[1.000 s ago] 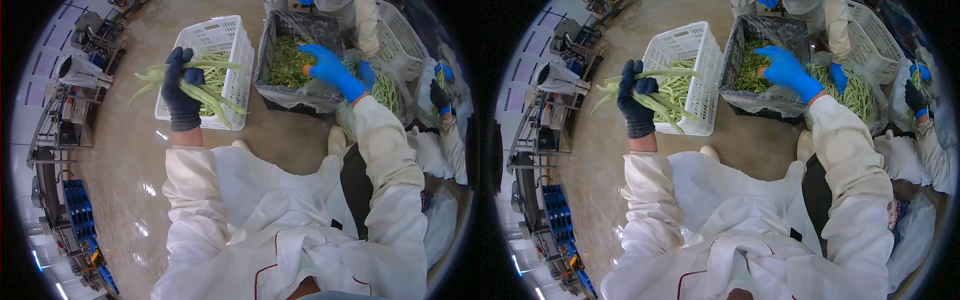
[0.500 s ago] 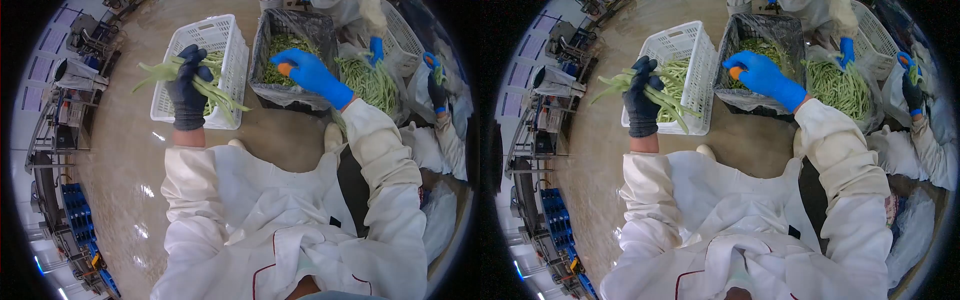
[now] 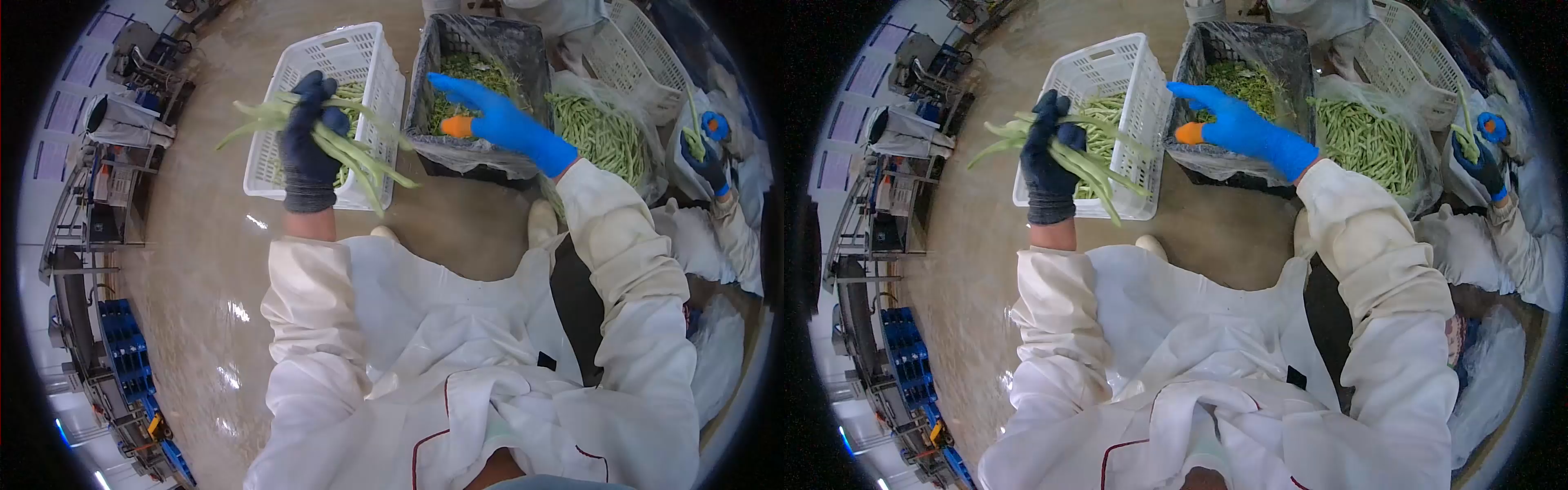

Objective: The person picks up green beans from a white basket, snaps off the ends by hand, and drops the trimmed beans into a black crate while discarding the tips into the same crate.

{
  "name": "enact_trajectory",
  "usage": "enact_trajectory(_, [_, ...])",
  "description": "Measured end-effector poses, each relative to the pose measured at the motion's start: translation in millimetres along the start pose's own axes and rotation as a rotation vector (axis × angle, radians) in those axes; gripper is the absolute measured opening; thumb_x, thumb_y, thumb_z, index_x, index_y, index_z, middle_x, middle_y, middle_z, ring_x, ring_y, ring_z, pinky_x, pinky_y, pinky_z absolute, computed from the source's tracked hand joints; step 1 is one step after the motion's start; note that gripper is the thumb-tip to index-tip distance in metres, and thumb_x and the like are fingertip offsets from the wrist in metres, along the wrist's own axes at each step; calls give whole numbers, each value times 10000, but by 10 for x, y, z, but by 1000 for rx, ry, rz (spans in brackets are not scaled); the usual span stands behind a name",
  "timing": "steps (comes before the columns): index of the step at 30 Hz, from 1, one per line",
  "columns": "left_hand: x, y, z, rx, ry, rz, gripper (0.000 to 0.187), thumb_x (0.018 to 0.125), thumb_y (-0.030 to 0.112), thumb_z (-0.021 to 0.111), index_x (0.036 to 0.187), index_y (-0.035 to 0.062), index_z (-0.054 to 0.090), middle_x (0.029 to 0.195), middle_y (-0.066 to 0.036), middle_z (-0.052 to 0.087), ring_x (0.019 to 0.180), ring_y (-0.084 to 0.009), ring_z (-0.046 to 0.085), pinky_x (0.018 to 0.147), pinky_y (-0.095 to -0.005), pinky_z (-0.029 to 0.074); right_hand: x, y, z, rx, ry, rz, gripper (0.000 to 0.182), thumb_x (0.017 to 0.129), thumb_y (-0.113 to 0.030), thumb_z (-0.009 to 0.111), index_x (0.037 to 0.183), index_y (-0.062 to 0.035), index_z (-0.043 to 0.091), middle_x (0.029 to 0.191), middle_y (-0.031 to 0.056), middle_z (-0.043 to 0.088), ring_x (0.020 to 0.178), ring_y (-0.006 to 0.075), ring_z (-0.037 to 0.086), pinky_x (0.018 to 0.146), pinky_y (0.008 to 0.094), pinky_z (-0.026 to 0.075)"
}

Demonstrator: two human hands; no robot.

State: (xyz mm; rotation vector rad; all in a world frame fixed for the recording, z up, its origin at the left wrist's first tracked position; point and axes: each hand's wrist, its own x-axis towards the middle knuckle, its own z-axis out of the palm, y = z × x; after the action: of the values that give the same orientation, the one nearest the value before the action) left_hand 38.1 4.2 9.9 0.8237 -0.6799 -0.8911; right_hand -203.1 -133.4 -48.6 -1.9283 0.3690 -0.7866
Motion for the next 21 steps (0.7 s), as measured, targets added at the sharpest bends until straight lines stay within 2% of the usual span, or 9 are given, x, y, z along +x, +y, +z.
enact_trajectory(3, [-66,-166,176,-18,-80,-43,383,921,138,539,1278,1,529,1084,-115,645,679,-125,508,619,-263,441,-18,-152,269,431,-56,145,397,897,-262,661,1254,-90,622,1061,65,673,956,138,601,898,308,469])
enact_trajectory(6, [-65,-187,242,39,-85,-34,362,895,118,575,1228,-21,552,1057,-126,656,687,-133,564,595,-253,473,-45,-243,219,260,-393,349,343,914,-283,643,1195,-89,658,965,37,685,862,123,586,796,308,480])
enact_trajectory(9, [-54,-82,220,207,19,85,299,864,91,609,1133,-41,612,979,-125,680,655,-143,608,553,-253,499,47,-294,98,32,-316,385,351,930,-262,617,1216,-60,627,935,18,679,870,96,598,785,303,481])
enact_trajectory(10, [-59,-48,191,276,36,128,305,876,90,602,1150,-45,605,976,-124,682,662,-139,605,558,-246,496,73,-69,130,9,-157,177,264,912,-272,619,1082,-78,676,822,77,676,676,182,597,641,370,474])
enact_trajectory(13, [-66,8,229,490,100,171,264,851,45,647,1104,-31,647,938,-110,697,611,-126,591,554,-244,494,-35,146,-92,-518,-108,209,252,892,-236,609,1093,-93,657,864,157,668,735,311,639,663,413,488])
enact_trajectory(16, [-108,-135,265,770,-30,108,292,826,39,695,1113,1,661,933,-45,695,627,-96,589,574,-240,491,-51,61,-34,-686,-144,134,272,898,-214,607,1139,-92,635,944,164,660,841,313,641,752,394,493])
enact_trajectory(17, [-168,-227,342,893,-107,4,290,834,81,707,1119,44,673,911,-7,691,664,-70,590,590,-240,488,-57,13,0,-629,-144,81,276,894,-205,610,1142,-87,632,957,165,660,858,320,640,763,395,494])
enact_trajectory(19, [-222,-421,406,1134,-249,27,336,762,177,766,1080,103,687,777,-95,687,604,-171,644,591,-319,514,-63,-107,63,-517,-152,-21,284,887,-188,617,1148,-76,626,981,168,660,890,333,638,784,399,497])
enact_trajectory(21, [-187,-469,384,1270,-296,151,345,742,224,770,1055,103,691,806,-134,686,675,-242,665,644,-361,521,-59,-172,69,-428,-120,-79,296,881,-167,624,1159,-66,626,991,159,663,897,301,644,790,382,500])
